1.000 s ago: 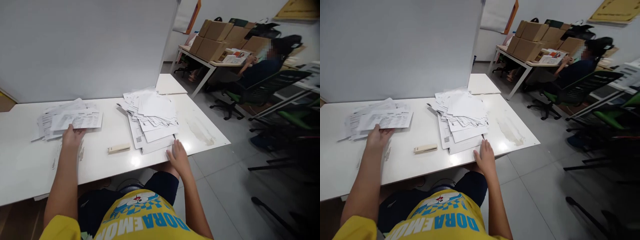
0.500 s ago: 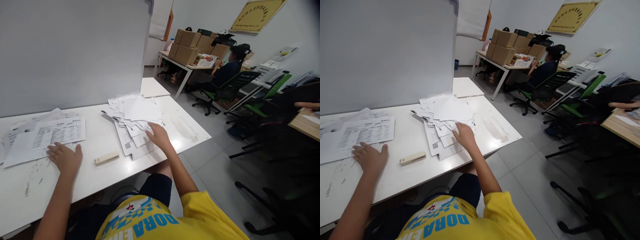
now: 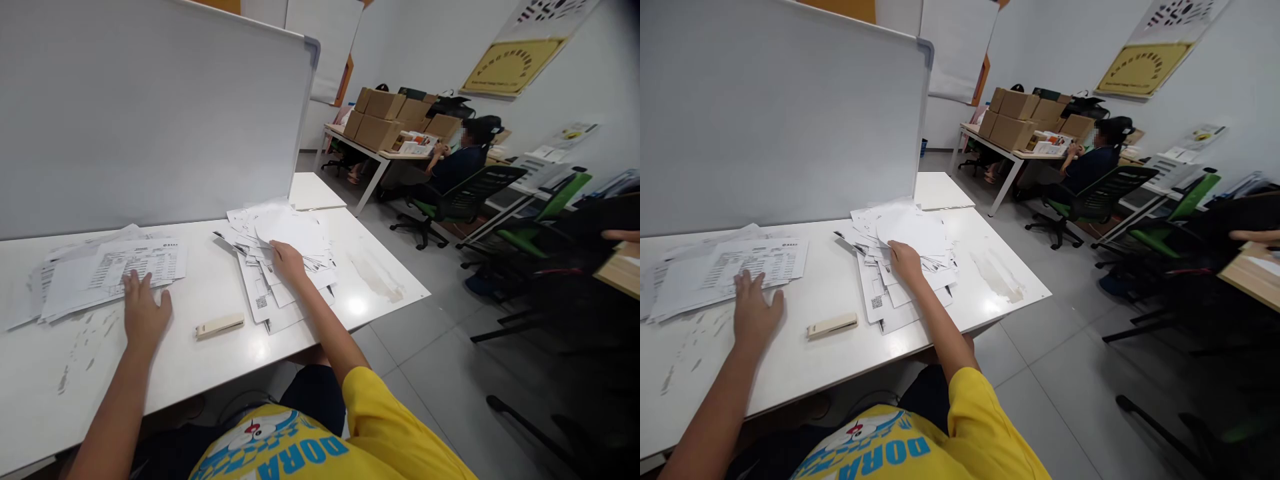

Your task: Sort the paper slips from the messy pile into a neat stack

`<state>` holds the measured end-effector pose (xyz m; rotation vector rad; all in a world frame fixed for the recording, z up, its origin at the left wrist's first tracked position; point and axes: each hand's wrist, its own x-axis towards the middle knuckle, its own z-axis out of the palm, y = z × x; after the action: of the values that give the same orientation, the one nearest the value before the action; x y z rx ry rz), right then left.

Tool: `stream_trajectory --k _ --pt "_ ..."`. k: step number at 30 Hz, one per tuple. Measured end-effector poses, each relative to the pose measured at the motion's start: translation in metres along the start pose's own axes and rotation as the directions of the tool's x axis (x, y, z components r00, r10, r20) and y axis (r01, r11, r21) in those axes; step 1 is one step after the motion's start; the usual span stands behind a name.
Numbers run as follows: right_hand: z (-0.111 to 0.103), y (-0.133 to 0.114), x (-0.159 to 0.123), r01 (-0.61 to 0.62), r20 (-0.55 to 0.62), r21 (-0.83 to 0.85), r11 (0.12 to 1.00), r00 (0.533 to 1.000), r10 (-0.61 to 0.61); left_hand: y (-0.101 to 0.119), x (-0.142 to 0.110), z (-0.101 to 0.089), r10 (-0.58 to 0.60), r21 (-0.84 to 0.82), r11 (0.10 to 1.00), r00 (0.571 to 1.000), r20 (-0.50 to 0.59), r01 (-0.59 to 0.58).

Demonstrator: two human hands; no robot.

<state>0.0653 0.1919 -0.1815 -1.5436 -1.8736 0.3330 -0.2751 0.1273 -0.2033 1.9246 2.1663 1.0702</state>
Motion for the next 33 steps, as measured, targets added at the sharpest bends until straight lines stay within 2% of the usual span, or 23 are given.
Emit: stream_trajectory --k 3,4,6,8,9,11,13,17,19,22,25,27,30,33 --pt "-0.022 -0.007 -0.02 -0.068 -0.188 0.272 0.96 0.975 0.122 -0.008 -0.01 0.005 0.023 0.08 0.996 0.99 0.14 -0.034" --pt "-0.031 -0.008 -0.028 -0.057 -0.281 0.394 0.917 0.943 0.179 -0.012 -0.015 0.006 0.011 0.116 0.993 0.983 0.183 -0.033" --pt "-0.054 -0.008 -0.042 0.025 -0.439 0.63 0.776 0.836 0.329 -0.022 -0.03 0.005 -0.009 0.19 0.981 0.973 0.231 -0.035" --pt "-0.076 0.0 -0.055 0.123 -0.487 0.78 0.613 0.734 0.473 -0.031 -0.051 0.002 -0.012 0.238 0.97 0.966 0.258 -0.051" --pt "-0.085 0.007 -0.062 0.151 -0.477 0.822 0.549 0.708 0.521 -0.034 -0.062 -0.001 -0.009 0.25 0.967 0.965 0.263 -0.059" --pt "-0.094 0.024 -0.076 0.155 -0.433 0.872 0.464 0.688 0.582 -0.037 -0.088 -0.007 0.01 0.252 0.965 0.967 0.254 -0.077" --pt "-0.092 0.04 -0.093 0.11 -0.371 0.907 0.406 0.664 0.65 -0.033 -0.116 -0.015 0.054 0.224 0.968 0.968 0.246 -0.111" --pt "-0.062 0.048 -0.138 0.034 -0.296 0.942 0.333 0.545 0.784 -0.008 -0.172 -0.027 0.139 0.125 0.978 0.971 0.195 -0.165" --pt "-0.047 0.04 -0.164 -0.01 -0.267 0.947 0.321 0.527 0.806 0.009 -0.195 -0.032 0.127 0.096 0.985 0.977 0.168 -0.145" --pt "-0.034 0.023 -0.196 -0.132 -0.205 0.937 0.324 0.544 0.814 0.028 -0.217 -0.039 0.112 0.105 0.985 0.973 0.202 -0.135" --pt "-0.036 0.014 -0.215 -0.235 -0.206 0.892 0.385 0.546 0.812 0.027 -0.217 -0.041 0.144 0.147 0.972 0.958 0.248 -0.184" --pt "-0.041 0.016 -0.22 -0.272 -0.216 0.874 0.403 0.524 0.824 0.016 -0.205 -0.039 0.194 0.17 0.954 0.941 0.279 -0.247" --pt "-0.054 0.03 -0.222 -0.311 -0.128 0.897 0.314 0.498 0.858 0.0 -0.178 -0.032 0.297 0.167 0.916 0.895 0.334 -0.366" --pt "-0.067 0.049 -0.22 -0.367 -0.006 0.903 0.223 0.509 0.861 -0.001 -0.159 -0.024 0.341 0.14 0.902 0.872 0.351 -0.409"
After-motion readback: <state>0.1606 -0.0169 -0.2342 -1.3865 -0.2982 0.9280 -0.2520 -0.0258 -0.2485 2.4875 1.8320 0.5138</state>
